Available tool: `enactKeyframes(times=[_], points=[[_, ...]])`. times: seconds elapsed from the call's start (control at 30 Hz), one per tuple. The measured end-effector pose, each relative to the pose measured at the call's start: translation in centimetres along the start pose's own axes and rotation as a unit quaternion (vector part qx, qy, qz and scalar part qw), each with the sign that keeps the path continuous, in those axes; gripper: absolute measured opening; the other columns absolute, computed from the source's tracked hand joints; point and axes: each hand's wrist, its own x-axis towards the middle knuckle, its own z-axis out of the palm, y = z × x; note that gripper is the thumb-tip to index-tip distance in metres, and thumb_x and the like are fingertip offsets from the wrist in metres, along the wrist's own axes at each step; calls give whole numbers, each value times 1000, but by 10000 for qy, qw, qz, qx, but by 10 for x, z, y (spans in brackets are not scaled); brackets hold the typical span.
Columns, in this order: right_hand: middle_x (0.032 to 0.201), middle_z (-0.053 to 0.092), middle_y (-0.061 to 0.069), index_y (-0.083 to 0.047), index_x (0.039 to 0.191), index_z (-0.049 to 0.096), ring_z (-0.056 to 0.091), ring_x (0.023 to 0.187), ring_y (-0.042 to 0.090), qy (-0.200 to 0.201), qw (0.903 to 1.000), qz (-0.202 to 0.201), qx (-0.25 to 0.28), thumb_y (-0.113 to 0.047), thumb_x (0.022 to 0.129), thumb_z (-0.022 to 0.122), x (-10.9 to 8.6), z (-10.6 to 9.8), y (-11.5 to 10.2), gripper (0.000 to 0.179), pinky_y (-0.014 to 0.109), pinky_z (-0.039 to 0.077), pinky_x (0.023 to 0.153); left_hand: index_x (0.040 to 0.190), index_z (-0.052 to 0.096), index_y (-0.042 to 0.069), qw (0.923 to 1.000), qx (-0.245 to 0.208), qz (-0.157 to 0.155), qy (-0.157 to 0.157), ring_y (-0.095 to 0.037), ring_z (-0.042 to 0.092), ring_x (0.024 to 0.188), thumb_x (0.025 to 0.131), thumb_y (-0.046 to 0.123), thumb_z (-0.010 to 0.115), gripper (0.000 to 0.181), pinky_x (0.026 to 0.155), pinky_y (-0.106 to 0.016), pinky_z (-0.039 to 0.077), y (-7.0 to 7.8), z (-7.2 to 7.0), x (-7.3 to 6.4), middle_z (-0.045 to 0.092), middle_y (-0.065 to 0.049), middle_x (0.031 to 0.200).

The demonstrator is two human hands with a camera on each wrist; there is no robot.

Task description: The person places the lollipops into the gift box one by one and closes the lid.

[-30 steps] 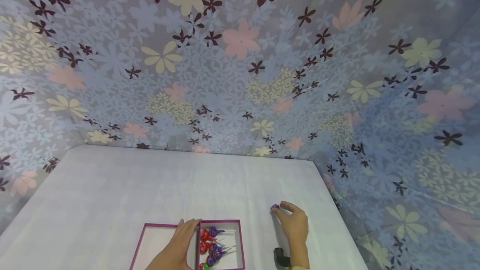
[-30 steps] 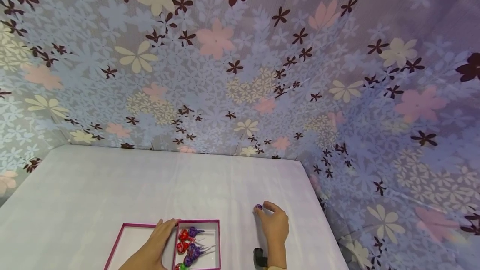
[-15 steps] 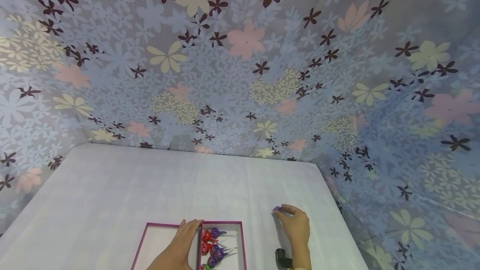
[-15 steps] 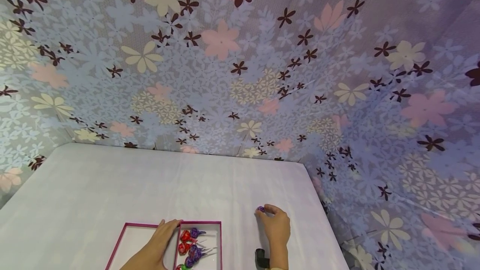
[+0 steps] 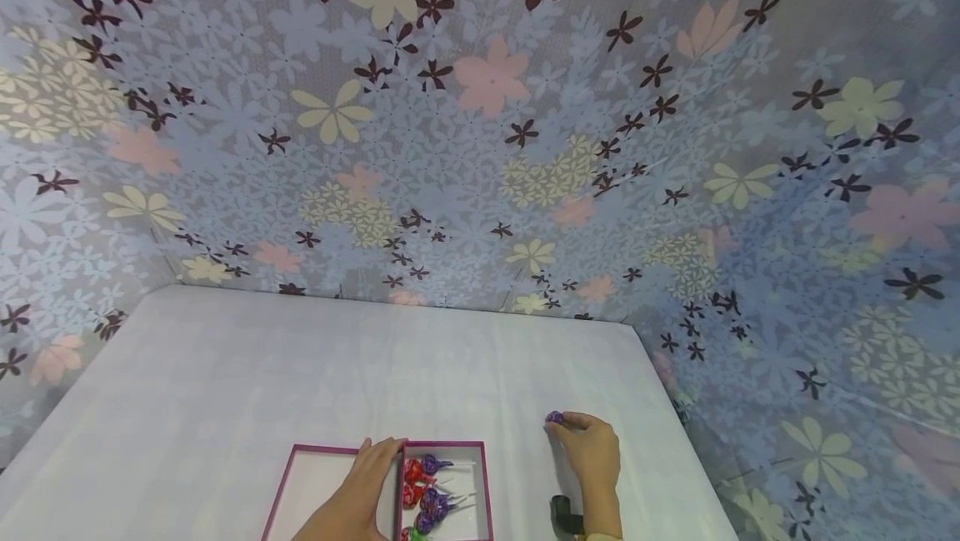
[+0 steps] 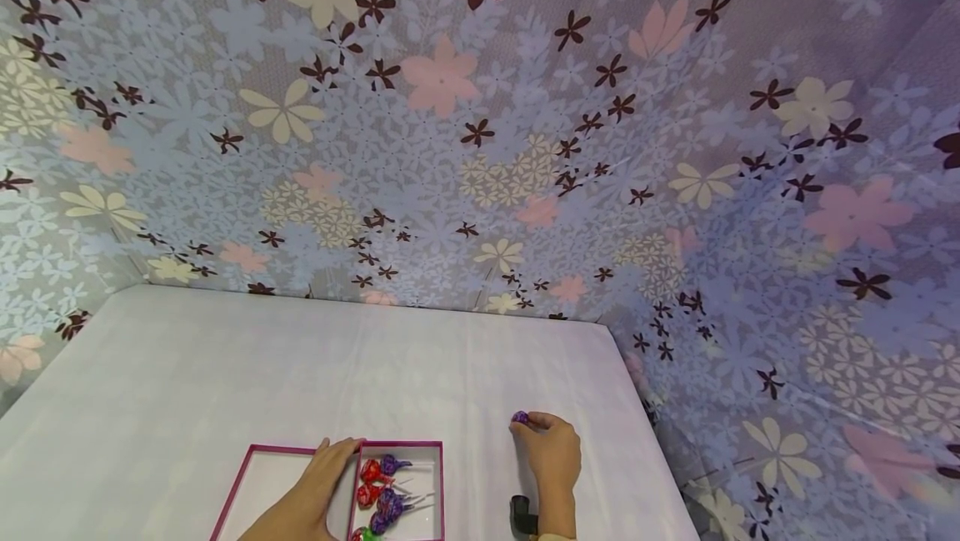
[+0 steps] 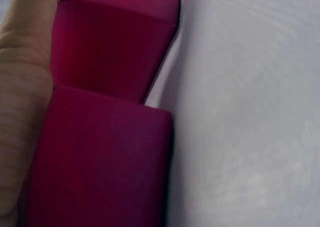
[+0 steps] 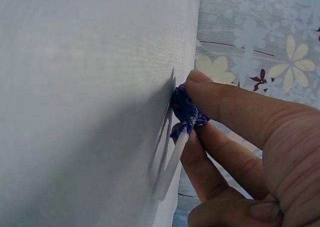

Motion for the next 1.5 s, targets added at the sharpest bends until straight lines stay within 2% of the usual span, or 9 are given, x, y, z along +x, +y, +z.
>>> enactKeyframes(times=[0.4,0.53,0.73,0.97,1.1,1.23,1.3,1.37,1.5], points=[[102,77,11,-8,105,78,67,108,42,-31,10000,11,13,-34,79,84,-2,-3,-2,37,56,53,86,142,36,-13,9992,-268,-241,-152,-45,50,122,68,82,70,125,113,-6,-12,0,-1,0,53,-29,133],[107,76,12,-10,105,78,68,103,39,16,10000,24,-17,-34,79,85,-3,-3,-6,36,44,55,73,141,37,-13,9996,-212,-187,-81,-44,51,122,68,82,70,124,114,-6,-12,0,-1,-1,54,-29,132],[108,76,11,-13,104,79,68,88,27,44,9999,-83,-39,-33,77,86,-4,-2,-11,34,27,46,57,138,38,-14,9999,37,9,114,-44,52,118,66,81,73,124,115,-8,-11,-2,0,-1,55,-29,129],[105,77,9,-13,103,79,68,104,37,124,9993,-301,-160,-33,77,86,-15,-7,-18,33,44,55,75,140,37,-14,9997,-164,-156,-46,-47,50,121,67,80,73,124,114,-7,-12,-1,0,-1,54,-31,132],[102,78,9,-14,101,80,67,110,40,115,9989,-436,-94,-31,78,86,-32,-10,-28,30,51,55,83,141,37,-13,9994,-183,-236,-167,-47,49,122,67,79,75,124,114,-6,-12,0,-1,0,53,-30,133],[99,78,6,-15,97,81,67,111,39,84,9978,-656,38,-30,76,88,-53,-8,-43,27,52,55,85,141,37,-14,9998,-161,-88,-60,-47,50,121,69,83,68,124,115,-8,-11,-1,-1,1,54,-30,132],[96,78,4,-16,95,81,70,102,35,85,9966,-814,89,-30,74,89,-63,-7,-50,26,47,57,79,140,37,-14,10000,-76,28,42,-47,51,119,69,84,65,124,116,-8,-11,-1,0,1,54,-30,131],[94,78,3,-17,93,81,69,76,26,50,9954,-935,204,-29,73,91,-70,-6,-57,25,37,55,62,139,38,-15,9999,29,118,113,-46,52,118,69,84,66,124,116,-9,-11,-2,1,1,55,-30,130],[93,78,1,-18,91,81,37,48,7,-139,9918,-1178,475,-28,71,92,-83,-6,-68,25,21,32,39,138,38,-14,9998,144,142,92,-46,52,118,67,81,72,124,116,-9,-12,-2,2,0,55,-30,130]])
